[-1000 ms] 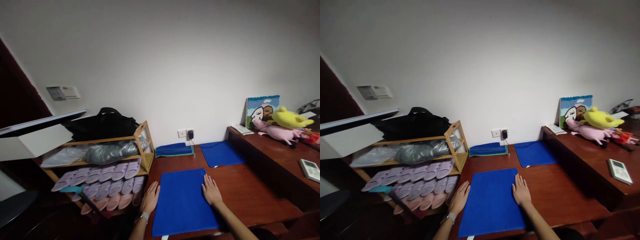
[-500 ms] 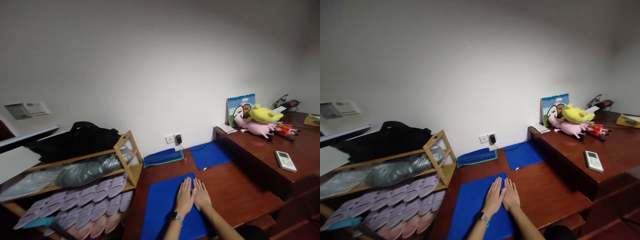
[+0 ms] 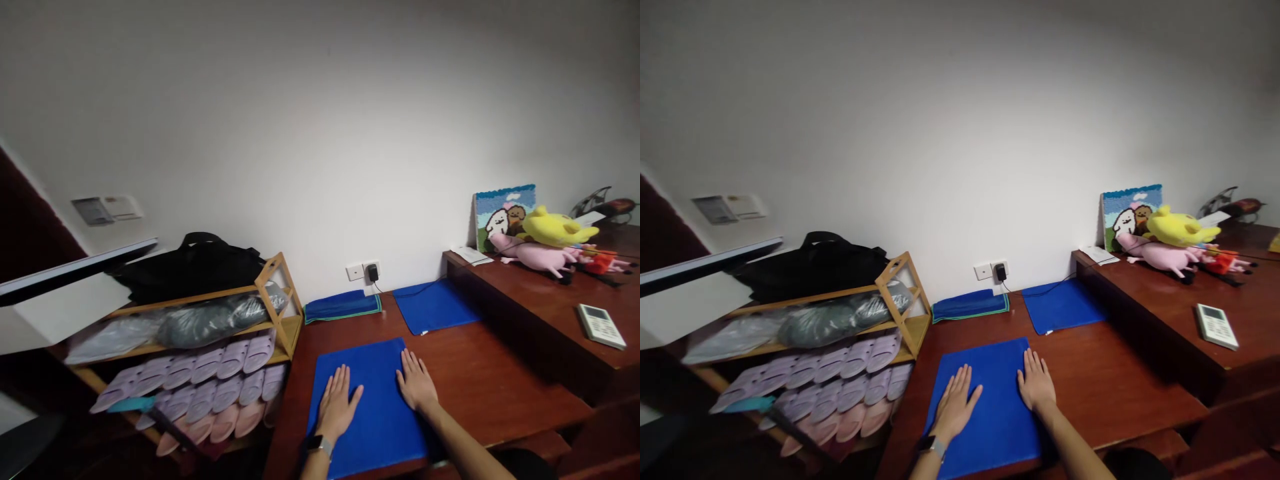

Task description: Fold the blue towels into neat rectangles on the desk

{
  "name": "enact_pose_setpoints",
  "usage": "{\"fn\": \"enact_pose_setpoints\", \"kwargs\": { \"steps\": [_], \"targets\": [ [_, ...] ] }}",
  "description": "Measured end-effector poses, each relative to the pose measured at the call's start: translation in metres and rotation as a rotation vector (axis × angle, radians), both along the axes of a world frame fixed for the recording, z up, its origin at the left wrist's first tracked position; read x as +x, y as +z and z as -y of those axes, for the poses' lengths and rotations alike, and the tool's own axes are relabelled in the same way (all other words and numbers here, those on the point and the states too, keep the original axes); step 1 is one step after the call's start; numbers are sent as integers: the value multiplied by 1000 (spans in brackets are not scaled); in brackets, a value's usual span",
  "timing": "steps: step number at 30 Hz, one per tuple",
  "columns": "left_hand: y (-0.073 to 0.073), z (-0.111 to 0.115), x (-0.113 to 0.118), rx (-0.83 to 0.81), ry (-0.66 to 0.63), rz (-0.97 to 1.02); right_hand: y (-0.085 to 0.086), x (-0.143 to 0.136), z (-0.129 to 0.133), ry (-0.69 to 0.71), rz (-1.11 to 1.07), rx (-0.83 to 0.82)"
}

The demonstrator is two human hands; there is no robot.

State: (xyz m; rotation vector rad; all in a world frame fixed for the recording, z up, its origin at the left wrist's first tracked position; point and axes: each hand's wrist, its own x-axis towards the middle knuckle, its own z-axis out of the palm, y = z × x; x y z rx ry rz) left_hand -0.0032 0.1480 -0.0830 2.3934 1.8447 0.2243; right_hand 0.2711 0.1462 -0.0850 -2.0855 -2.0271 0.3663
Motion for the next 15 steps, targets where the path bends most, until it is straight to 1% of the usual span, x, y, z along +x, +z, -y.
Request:
{"fn": "enact_pose_setpoints", "kwargs": {
  "steps": [2,3,5,7,10,12,15],
  "targets": [
    [-2,2,-33,4,101,-7,-3,0,-1,3,13,6],
    [-3,3,-46,8,143,-8,-4,0,-1,2,22,6],
    [-3,7,-63,19,195,-2,-4,0,-2,-6,37,3],
    [-1,9,-68,22,207,2,0,-1,-3,-15,37,-16],
    [2,11,-64,13,203,4,7,-2,2,-20,22,-44],
    [2,11,-62,9,204,6,9,-3,11,-22,14,-33],
    [-3,9,-64,20,208,16,4,-3,30,-10,7,23]
  ]
}}
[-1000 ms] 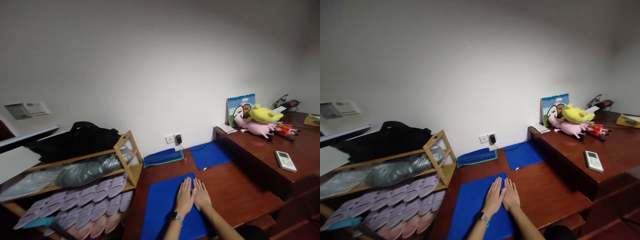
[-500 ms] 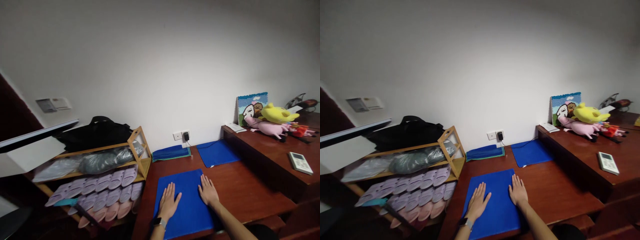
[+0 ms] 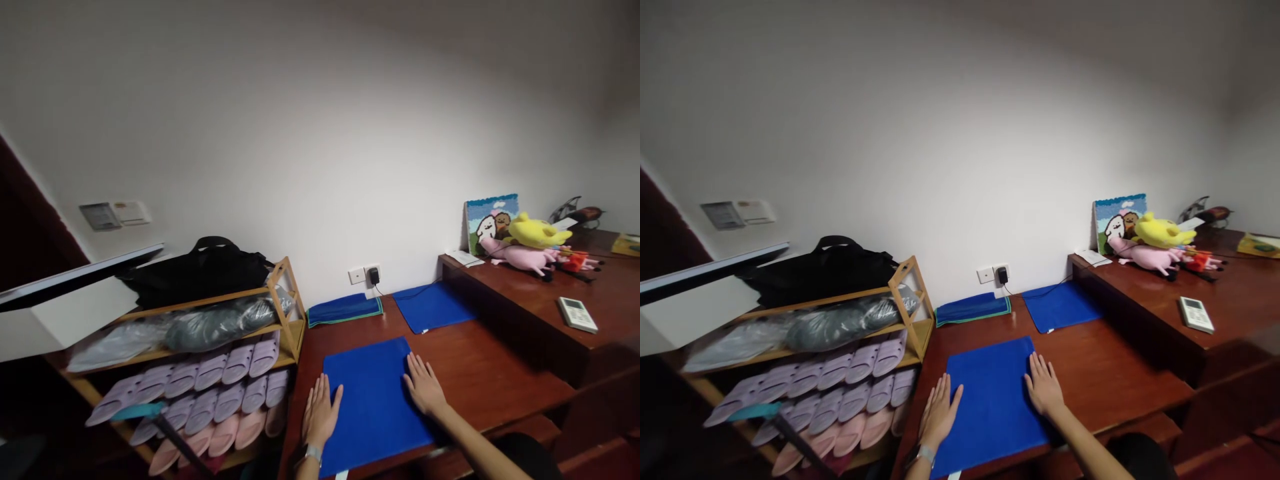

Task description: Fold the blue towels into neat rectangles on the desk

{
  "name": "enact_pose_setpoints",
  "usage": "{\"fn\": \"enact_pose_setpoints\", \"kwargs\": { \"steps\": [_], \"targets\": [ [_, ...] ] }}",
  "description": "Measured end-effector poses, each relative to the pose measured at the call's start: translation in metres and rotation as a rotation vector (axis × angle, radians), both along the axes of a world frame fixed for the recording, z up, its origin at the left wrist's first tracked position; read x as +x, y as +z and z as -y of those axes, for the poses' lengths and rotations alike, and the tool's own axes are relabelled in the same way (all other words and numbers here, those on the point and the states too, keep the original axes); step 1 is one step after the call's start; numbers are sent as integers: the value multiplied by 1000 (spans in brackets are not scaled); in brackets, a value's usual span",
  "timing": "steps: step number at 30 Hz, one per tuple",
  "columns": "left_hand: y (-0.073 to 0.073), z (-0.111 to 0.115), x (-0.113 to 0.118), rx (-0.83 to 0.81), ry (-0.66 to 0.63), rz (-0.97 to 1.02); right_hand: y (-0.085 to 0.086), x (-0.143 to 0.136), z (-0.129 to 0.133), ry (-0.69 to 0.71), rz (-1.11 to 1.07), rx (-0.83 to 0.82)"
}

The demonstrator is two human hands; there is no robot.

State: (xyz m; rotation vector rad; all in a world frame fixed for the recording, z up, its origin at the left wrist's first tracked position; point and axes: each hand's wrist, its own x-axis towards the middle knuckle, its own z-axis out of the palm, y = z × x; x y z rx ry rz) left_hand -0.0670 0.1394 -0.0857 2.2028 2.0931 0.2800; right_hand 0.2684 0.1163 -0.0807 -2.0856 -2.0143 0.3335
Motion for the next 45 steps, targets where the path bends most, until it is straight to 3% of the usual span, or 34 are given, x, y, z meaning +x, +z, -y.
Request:
{"fn": "enact_pose_setpoints", "kwargs": {
  "steps": [5,9,12,16,18,21,24,30,33,36,41,45],
  "targets": [
    [-5,-6,-12,24,11,33,-10,2,23,19,-13,-16],
    [4,-6,-7,80,55,53,-12,1,25,24,-36,0],
    [12,3,38,158,-40,40,-12,0,24,27,-40,9],
    [14,25,141,110,-425,59,-13,1,24,41,-24,11],
    [11,35,183,52,-520,74,-13,2,25,83,-5,0],
    [6,40,202,-10,-507,82,-11,3,26,109,14,-16],
    [6,39,166,-31,-420,40,-7,2,26,58,3,-18],
    [2,39,36,-41,-132,-61,-9,-2,25,13,9,-13],
    [-5,45,-2,-30,-77,-46,-14,-2,23,25,26,1],
    [-8,49,-10,-2,-61,-8,-15,-1,19,29,33,-10],
    [-7,49,-4,18,-30,35,-10,2,15,37,6,-25],
    [-13,49,-10,50,-39,62,-23,4,32,27,-14,39]
  ]
}}
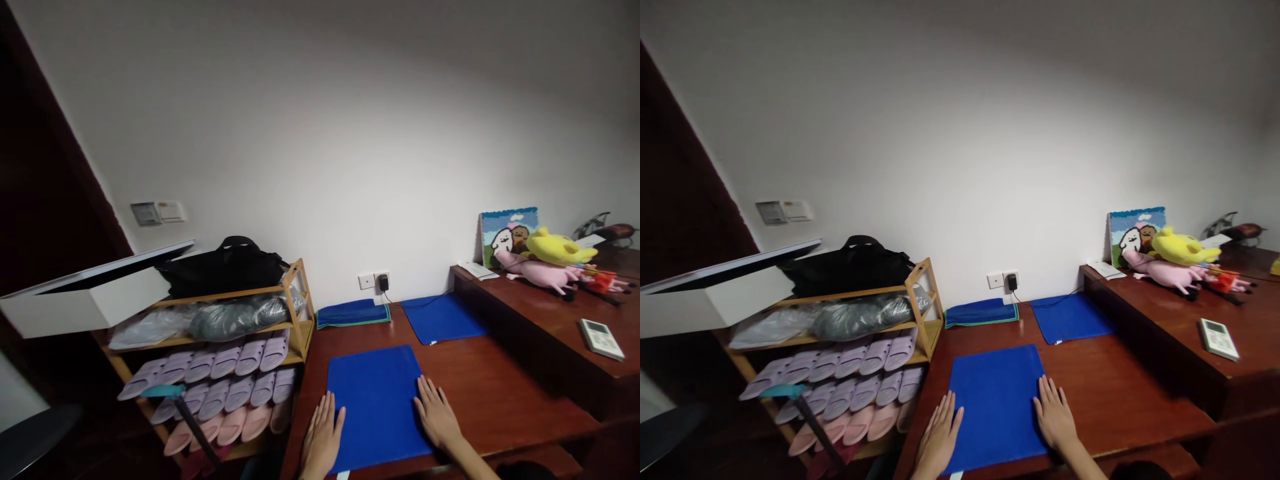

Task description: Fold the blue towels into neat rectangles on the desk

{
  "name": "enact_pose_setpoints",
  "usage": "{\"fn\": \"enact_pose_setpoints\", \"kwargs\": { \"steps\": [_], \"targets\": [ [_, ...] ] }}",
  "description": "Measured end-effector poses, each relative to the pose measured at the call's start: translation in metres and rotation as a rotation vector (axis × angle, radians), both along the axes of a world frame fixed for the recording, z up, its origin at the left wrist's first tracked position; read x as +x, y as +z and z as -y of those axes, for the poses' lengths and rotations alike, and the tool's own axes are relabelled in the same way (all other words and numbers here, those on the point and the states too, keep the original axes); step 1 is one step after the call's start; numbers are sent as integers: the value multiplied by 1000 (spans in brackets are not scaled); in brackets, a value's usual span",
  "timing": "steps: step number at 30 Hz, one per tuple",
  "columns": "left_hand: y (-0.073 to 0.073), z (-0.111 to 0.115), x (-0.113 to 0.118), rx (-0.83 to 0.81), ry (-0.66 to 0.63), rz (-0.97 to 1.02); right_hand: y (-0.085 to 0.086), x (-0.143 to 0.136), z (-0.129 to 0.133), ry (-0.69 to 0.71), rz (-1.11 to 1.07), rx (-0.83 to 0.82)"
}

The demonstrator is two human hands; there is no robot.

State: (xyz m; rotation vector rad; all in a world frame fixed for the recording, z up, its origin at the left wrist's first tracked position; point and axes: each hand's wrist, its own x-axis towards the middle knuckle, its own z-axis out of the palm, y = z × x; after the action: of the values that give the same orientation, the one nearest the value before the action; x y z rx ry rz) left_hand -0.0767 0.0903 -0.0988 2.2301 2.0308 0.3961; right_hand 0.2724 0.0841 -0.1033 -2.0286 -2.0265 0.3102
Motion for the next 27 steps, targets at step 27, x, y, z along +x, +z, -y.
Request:
{"fn": "enact_pose_setpoints", "kwargs": {
  "steps": [27],
  "targets": [
    [-4,33,116,-34,-196,12,-14,3,34,7,-11,33]
  ]
}}
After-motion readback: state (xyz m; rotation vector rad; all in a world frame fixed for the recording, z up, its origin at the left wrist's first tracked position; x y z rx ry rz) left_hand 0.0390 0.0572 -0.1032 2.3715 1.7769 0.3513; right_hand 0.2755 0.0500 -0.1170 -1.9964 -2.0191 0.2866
